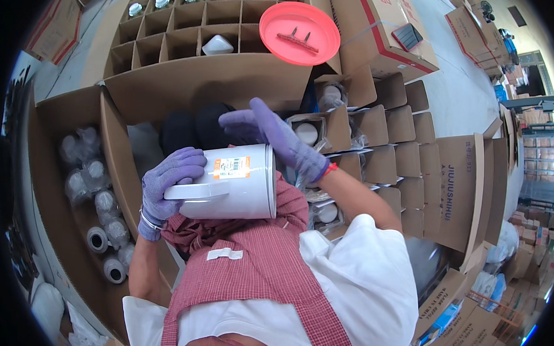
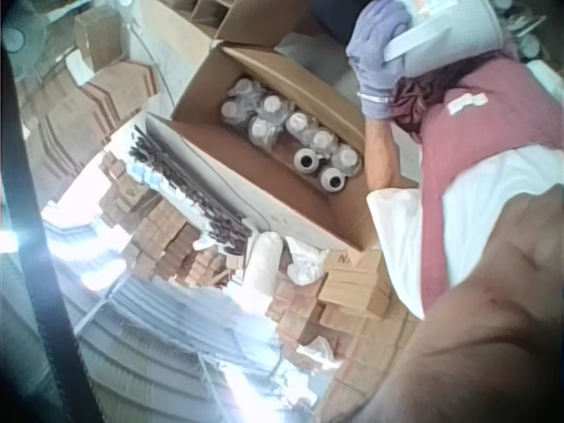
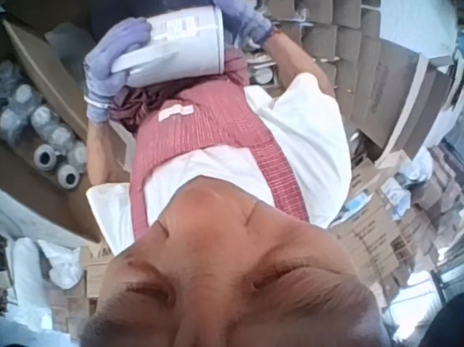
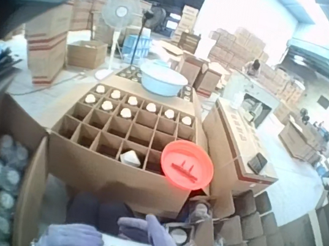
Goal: The person repeatedly assembles white cylindrical appliances by inserting a metal inner pot into the outer shell, securing the lid, and using a red-handled tool to adjust the interior. The person then places the completed units into a cardboard box.
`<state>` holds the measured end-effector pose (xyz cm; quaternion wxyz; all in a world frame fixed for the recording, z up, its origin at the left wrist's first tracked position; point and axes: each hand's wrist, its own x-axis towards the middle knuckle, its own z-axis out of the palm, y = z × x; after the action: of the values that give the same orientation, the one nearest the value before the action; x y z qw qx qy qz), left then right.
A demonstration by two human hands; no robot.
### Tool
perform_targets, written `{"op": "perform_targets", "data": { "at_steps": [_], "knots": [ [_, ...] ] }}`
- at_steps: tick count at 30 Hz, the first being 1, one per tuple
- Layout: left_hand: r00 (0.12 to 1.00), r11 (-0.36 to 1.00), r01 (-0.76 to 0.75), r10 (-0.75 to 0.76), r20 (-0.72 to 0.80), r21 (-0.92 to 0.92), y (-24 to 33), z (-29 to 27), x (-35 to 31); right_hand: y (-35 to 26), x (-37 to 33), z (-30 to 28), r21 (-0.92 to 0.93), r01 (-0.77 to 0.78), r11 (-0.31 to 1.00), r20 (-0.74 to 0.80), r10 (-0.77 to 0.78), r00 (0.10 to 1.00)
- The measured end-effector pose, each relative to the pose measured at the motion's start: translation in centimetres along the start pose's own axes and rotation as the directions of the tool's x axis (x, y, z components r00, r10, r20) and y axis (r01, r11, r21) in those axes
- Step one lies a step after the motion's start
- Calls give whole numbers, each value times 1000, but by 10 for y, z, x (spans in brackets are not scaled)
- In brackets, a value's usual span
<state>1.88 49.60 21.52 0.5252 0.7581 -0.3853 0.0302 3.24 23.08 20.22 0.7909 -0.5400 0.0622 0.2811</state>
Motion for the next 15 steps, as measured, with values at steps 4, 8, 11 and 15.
{"op": "perform_targets", "data": {
  "at_steps": [4, 8, 11, 15],
  "knots": [
    [997, 1000, 17, -15, -74, 17, 1, -15, -2, -48, -12, -32, -380, 403, 833, -261, -514, 817],
    [999, 999, -37, 37, -6, 29, 4, 4, 15, -10, -1, 10, -186, 260, 948, -96, -280, 955],
    [987, 984, 144, -150, -56, -105, -8, 9, 11, -6, 10, -10, -131, 218, 967, -72, -229, 971],
    [798, 668, 507, -603, 3, -546, -35, -6, -9, -60, -11, -18, -646, 605, 465, 260, -612, 747]
  ]
}}
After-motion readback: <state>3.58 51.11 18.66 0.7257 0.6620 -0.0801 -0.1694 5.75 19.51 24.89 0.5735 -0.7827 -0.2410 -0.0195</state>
